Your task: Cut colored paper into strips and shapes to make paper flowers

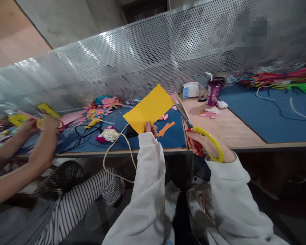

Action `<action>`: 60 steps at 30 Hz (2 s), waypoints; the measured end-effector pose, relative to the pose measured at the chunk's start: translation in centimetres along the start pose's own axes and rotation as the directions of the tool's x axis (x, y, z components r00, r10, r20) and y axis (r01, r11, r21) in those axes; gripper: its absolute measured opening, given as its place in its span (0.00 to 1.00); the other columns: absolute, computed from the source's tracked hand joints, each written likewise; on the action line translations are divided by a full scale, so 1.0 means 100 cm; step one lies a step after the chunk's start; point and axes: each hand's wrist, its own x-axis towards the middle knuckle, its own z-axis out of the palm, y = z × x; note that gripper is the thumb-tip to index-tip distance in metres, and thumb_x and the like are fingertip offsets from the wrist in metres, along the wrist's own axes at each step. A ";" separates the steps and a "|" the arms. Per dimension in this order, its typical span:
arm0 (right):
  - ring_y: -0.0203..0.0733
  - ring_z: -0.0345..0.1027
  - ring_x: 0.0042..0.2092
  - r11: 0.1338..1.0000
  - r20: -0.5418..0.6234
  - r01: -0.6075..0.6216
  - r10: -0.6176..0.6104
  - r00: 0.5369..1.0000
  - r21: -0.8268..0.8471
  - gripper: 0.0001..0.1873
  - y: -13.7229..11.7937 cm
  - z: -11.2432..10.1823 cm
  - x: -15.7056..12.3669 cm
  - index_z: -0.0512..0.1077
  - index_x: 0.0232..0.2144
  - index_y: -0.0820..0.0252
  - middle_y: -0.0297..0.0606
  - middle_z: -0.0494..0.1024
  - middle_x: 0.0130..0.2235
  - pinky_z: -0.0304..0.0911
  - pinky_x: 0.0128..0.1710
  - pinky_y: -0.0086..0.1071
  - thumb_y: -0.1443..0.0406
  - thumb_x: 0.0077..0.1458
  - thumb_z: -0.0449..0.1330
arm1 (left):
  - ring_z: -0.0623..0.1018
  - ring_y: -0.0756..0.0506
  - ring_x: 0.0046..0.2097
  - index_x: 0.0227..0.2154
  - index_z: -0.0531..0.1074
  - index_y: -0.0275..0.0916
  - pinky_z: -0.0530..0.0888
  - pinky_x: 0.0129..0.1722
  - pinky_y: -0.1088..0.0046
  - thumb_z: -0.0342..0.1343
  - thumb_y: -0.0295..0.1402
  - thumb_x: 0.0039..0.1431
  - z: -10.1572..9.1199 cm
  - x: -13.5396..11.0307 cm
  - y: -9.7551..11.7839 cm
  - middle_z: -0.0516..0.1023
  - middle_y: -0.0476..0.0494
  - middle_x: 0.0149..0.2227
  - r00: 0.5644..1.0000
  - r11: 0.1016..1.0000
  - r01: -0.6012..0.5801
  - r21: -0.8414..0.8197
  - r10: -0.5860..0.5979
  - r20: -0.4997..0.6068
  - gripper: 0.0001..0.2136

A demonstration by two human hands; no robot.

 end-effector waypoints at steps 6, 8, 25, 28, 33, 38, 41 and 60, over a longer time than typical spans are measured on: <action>0.32 0.55 0.14 0.982 -0.095 0.085 -0.102 0.990 -0.167 0.19 -0.011 -0.009 0.024 0.58 0.19 0.56 0.26 0.60 0.13 0.48 0.14 0.27 0.53 0.49 0.60 | 0.57 0.56 0.12 0.14 0.62 0.38 0.55 0.12 0.80 0.46 0.51 0.61 -0.001 0.000 -0.005 0.56 0.53 0.07 0.994 0.993 -0.113 0.029 0.114 -0.005 0.27; 0.31 0.55 0.16 0.948 -0.150 0.124 -0.174 0.973 -0.295 0.18 -0.018 -0.019 0.033 0.59 0.19 0.56 0.26 0.59 0.14 0.47 0.15 0.27 0.55 0.47 0.63 | 0.57 0.56 0.12 0.14 0.62 0.38 0.54 0.13 0.80 0.46 0.52 0.61 -0.002 -0.001 -0.005 0.56 0.53 0.08 0.996 0.996 -0.089 0.015 0.089 -0.015 0.26; 0.27 0.35 0.20 0.603 0.362 -0.298 0.016 0.932 0.740 0.10 0.019 0.021 0.015 0.60 0.27 0.60 0.24 0.48 0.21 0.35 0.18 0.24 0.59 0.50 0.56 | 0.57 0.56 0.12 0.12 0.65 0.38 0.53 0.12 0.79 0.51 0.54 0.56 0.004 -0.001 -0.010 0.56 0.52 0.07 0.983 0.982 -0.186 0.037 0.186 -0.004 0.27; 0.26 0.36 0.19 0.611 0.315 -0.278 0.049 0.948 0.741 0.13 0.021 0.027 0.010 0.61 0.27 0.59 0.24 0.49 0.20 0.34 0.18 0.24 0.58 0.46 0.60 | 0.57 0.56 0.12 0.10 0.66 0.38 0.52 0.12 0.77 0.52 0.56 0.53 0.007 -0.004 -0.010 0.56 0.51 0.07 0.973 0.972 -0.218 0.093 0.223 -0.051 0.28; 0.25 0.37 0.19 0.705 0.240 -0.206 0.053 0.969 0.678 0.22 0.022 0.041 -0.006 0.52 0.22 0.57 0.23 0.52 0.19 0.30 0.18 0.25 0.57 0.44 0.64 | 0.55 0.56 0.12 0.07 0.59 0.39 0.50 0.12 0.74 0.54 0.59 0.49 0.009 -0.012 -0.007 0.57 0.49 0.08 0.964 0.965 -0.234 0.120 0.247 -0.098 0.30; 0.24 0.36 0.18 0.734 0.182 -0.198 0.102 0.978 0.650 0.25 0.032 0.052 -0.012 0.51 0.22 0.56 0.22 0.51 0.18 0.31 0.17 0.24 0.53 0.40 0.65 | 0.54 0.57 0.12 0.08 0.57 0.39 0.51 0.13 0.74 0.58 0.57 0.46 0.010 -0.016 -0.008 0.58 0.51 0.09 0.956 0.962 -0.272 0.025 0.273 -0.111 0.29; 0.23 0.35 0.18 0.771 0.148 -0.175 0.106 0.983 0.612 0.27 0.035 0.056 -0.011 0.50 0.22 0.56 0.21 0.50 0.18 0.32 0.16 0.23 0.52 0.38 0.66 | 0.53 0.57 0.11 0.08 0.58 0.39 0.50 0.12 0.76 0.59 0.51 0.49 0.010 -0.016 -0.008 0.58 0.52 0.09 0.950 0.957 -0.291 -0.019 0.286 -0.121 0.27; 0.44 0.65 0.31 0.789 -0.236 0.139 -0.340 0.910 -0.599 0.13 -0.028 0.000 0.022 0.60 0.30 0.58 0.41 0.72 0.29 0.55 0.29 0.32 0.59 0.49 0.60 | 0.51 0.58 0.11 0.15 0.54 0.39 0.48 0.11 0.79 0.52 0.40 0.62 0.007 0.011 0.000 0.56 0.57 0.11 0.949 0.919 -0.219 -0.328 0.122 -0.289 0.22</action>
